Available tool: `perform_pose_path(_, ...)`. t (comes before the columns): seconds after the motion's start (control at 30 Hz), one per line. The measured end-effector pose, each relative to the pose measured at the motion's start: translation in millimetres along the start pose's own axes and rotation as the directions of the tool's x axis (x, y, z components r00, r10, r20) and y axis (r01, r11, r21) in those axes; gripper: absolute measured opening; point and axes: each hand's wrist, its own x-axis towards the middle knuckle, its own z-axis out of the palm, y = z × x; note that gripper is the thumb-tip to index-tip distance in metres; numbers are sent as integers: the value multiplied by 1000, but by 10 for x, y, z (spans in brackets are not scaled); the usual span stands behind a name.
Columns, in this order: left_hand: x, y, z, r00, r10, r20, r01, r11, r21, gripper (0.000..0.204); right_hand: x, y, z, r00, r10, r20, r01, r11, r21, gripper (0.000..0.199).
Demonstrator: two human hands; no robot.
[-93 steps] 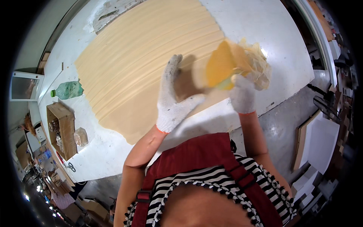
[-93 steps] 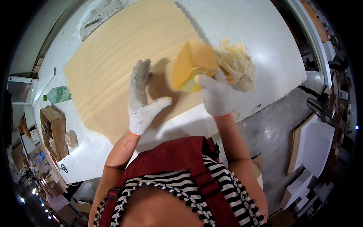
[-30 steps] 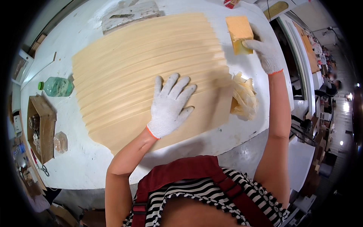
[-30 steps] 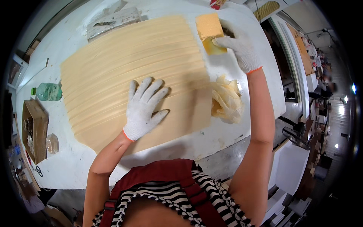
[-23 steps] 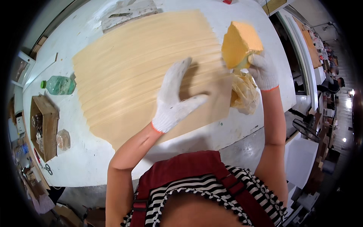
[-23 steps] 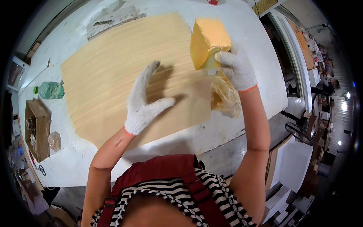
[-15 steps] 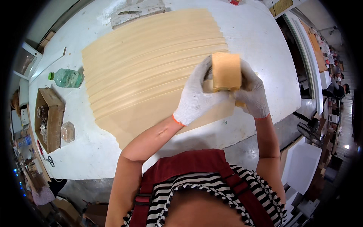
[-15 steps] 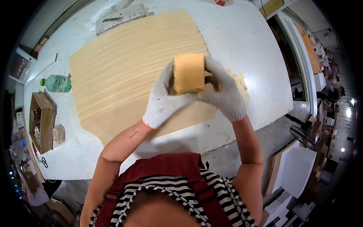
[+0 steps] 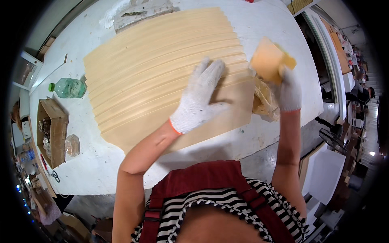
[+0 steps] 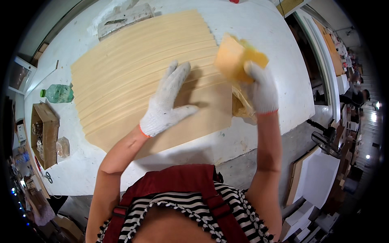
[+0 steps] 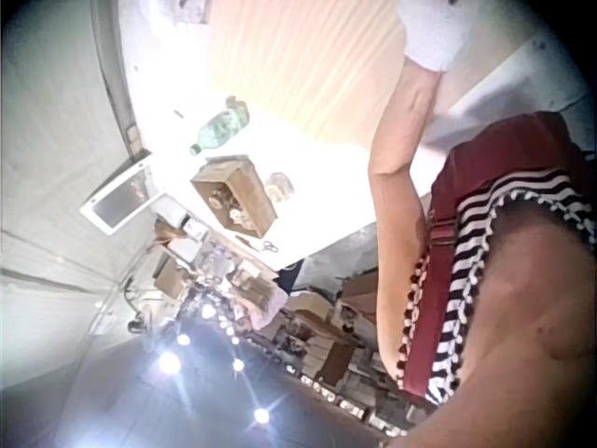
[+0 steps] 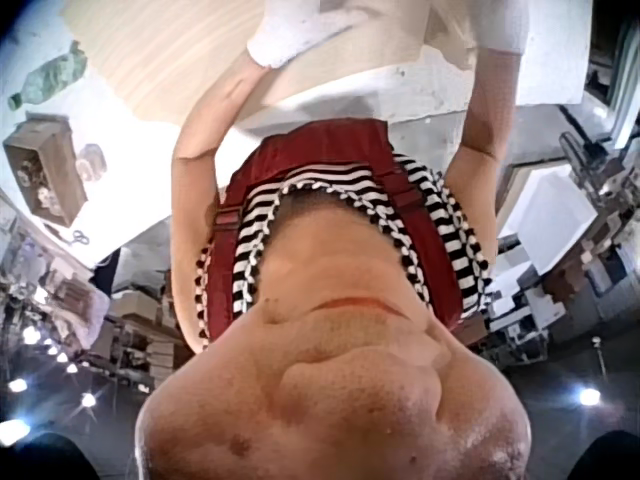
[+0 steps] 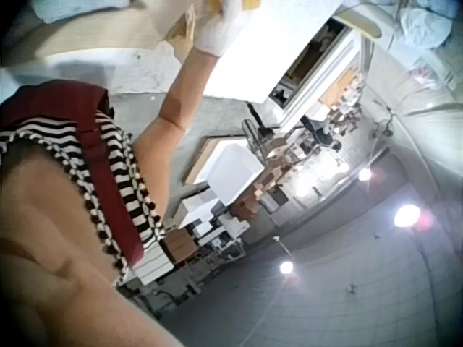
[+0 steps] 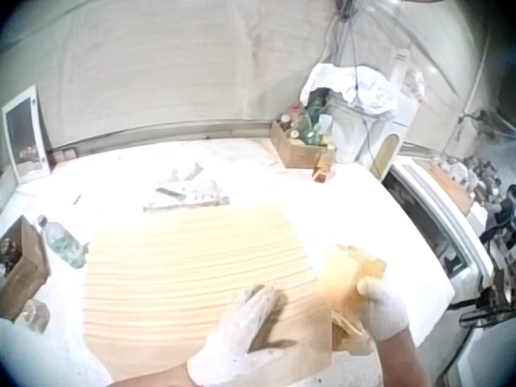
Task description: The person applies a yellow substance from a tin onto a sponge using a small wooden tool, then rubs the sponge over a textured wooden panel several times and wipes the panel with a cloth.
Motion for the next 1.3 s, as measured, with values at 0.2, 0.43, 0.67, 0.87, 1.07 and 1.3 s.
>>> perform_pose_path(0.2,-80,-335,-141,952,190,241,-253,930,268,51,1217,46,-64,861,-374,345,434,188,-881,43)
perform_pose_path(0.43,-108,-379,-116,969,158,193,-206,943,262,50,1545,61,216,869,-187,457,408,-249,-878,41)
perform_pose_path(0.67,-136,-408,-95,973,157,172,-197,947,254,50,1649,258,320,823,-199,532,430,-394,-813,35)
perform_pose_path(0.87,-137,-420,-101,974,167,156,-201,949,242,50,1525,191,585,814,-221,538,383,-492,-782,30)
perform_pose_path(1.07,-126,-401,-102,973,175,151,-208,949,238,49,1562,166,656,827,-168,536,372,-552,-746,29)
perform_pose_path(1.3,-134,-420,-77,974,180,135,-208,950,235,49,1564,141,636,793,-194,577,403,-545,-736,25)
